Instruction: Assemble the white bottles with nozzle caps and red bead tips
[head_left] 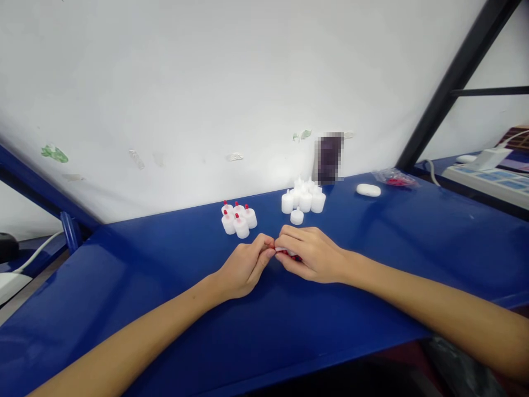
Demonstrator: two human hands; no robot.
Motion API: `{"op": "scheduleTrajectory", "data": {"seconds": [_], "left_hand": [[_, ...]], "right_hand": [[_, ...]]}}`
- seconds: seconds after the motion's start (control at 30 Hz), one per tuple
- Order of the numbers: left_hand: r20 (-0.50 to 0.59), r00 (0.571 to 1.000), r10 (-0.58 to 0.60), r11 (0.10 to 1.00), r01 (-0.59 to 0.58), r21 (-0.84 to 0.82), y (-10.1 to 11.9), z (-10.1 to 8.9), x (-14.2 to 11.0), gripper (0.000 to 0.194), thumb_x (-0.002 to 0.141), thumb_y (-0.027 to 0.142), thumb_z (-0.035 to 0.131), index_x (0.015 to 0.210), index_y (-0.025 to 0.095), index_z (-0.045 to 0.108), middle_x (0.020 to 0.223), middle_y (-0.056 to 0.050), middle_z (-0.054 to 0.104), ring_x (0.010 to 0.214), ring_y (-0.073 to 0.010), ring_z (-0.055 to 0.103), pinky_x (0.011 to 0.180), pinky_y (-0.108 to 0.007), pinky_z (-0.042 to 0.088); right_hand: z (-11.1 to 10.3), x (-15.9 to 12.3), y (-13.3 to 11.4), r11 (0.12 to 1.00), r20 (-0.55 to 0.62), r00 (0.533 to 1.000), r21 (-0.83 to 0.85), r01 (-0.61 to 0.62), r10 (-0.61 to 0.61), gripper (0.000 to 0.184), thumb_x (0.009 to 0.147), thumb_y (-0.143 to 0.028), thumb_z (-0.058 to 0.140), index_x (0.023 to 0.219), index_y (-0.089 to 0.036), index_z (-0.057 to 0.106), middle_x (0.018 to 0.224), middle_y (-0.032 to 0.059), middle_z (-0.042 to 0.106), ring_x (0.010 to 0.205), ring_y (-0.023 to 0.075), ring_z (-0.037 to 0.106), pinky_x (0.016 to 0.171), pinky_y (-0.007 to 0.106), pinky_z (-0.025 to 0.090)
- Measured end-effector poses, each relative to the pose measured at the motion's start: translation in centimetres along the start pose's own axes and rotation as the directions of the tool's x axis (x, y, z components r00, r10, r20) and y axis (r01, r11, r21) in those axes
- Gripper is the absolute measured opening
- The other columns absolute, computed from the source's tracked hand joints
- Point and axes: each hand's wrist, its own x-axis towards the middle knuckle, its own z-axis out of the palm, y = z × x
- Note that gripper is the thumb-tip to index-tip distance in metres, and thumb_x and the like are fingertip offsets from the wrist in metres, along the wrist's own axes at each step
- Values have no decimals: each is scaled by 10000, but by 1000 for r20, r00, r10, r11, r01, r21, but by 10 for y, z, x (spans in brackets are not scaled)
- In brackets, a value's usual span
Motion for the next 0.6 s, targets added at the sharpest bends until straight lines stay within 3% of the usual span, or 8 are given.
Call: {"op": "scheduleTrajectory", "data": {"seconds": [0.23, 0.33, 0.43, 0.5, 0.6], "left_hand": [[-25, 999, 42, 992, -45, -115, 4, 2, 0, 126, 1003, 256, 465, 961, 166, 542, 654, 63, 502, 514, -57, 383, 531, -197, 310], [-55, 998, -32, 976, 19, -219, 12, 6, 1, 221, 988, 306, 506, 859, 146, 587, 611, 58, 471, 507, -57, 353, 506, -201, 285], [7, 991, -131, 933, 125, -338, 18, 7, 4, 308, 966, 376, 543, 780, 135, 593, 583, 55, 431, 518, -65, 327, 497, -208, 267], [19, 987, -161, 911, 156, -382, 18, 6, 6, 335, 962, 414, 541, 794, 131, 603, 610, 43, 452, 543, -73, 346, 513, -214, 281], [-49, 981, -190, 899, 153, -410, 17, 5, 8, 400, 1005, 445, 438, 839, 127, 616, 635, 30, 454, 566, -84, 361, 538, -227, 295]], "right_hand": [[6, 1, -2, 983, -156, 983, -170, 72, -99, 189, 895, -290, 555, 737, -186, 543, 663, -31, 509, 525, 92, 409, 497, 239, 341], [6, 2, -2, 963, -196, 965, -238, 127, -175, 219, 881, -264, 541, 675, -203, 494, 608, -46, 462, 500, 94, 372, 490, 245, 332], [5, 2, 0, 945, -203, 951, -275, 175, -235, 247, 883, -241, 537, 647, -209, 471, 585, -51, 450, 486, 93, 355, 483, 246, 329], [5, 3, -1, 948, -207, 948, -257, 187, -243, 273, 894, -249, 540, 635, -210, 463, 577, -52, 454, 485, 90, 360, 482, 241, 335], [4, 2, -3, 968, -233, 949, -185, 170, -211, 252, 858, -226, 560, 625, -206, 467, 568, -51, 465, 479, 86, 367, 477, 240, 336]]}}
